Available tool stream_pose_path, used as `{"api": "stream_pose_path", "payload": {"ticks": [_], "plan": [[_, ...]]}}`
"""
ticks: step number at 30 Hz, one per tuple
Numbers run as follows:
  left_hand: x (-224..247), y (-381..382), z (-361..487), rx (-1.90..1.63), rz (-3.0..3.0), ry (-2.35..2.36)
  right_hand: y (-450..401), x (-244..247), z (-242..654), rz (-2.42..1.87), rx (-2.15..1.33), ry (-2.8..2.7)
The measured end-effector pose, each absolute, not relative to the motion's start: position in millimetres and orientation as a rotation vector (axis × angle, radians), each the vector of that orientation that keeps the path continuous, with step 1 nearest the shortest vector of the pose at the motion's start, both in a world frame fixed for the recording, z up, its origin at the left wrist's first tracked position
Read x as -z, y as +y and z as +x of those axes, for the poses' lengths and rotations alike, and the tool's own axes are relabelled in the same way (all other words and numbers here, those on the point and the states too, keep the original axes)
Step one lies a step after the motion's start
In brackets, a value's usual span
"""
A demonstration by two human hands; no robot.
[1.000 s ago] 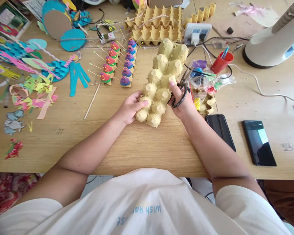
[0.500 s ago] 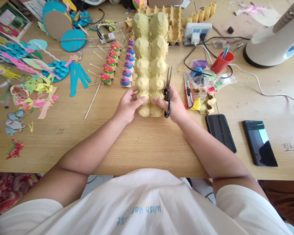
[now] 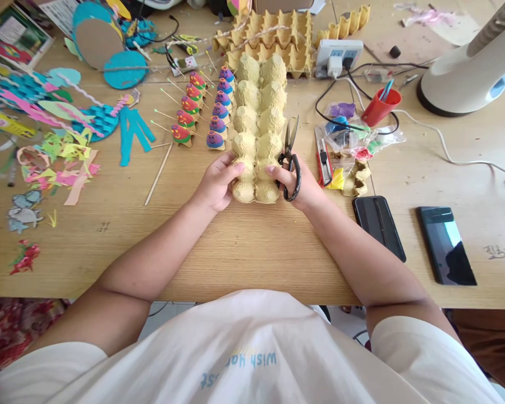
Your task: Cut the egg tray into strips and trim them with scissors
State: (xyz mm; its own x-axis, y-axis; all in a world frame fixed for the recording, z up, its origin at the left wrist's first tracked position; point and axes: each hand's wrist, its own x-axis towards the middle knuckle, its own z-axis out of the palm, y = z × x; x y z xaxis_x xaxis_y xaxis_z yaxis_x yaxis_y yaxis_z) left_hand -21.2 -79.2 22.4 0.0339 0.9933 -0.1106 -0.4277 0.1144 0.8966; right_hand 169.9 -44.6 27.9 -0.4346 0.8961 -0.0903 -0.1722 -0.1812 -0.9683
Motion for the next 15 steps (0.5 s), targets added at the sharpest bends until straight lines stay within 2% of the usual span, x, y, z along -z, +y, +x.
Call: {"api": "stream_pose_path", "payload": {"ticks": [15], "plan": [[-24.7, -83.6, -22.0, -1.199, 0.775, 0.76, -47.9, -33.6, 167.9, -0.619, -1.995, -1.11]]}}
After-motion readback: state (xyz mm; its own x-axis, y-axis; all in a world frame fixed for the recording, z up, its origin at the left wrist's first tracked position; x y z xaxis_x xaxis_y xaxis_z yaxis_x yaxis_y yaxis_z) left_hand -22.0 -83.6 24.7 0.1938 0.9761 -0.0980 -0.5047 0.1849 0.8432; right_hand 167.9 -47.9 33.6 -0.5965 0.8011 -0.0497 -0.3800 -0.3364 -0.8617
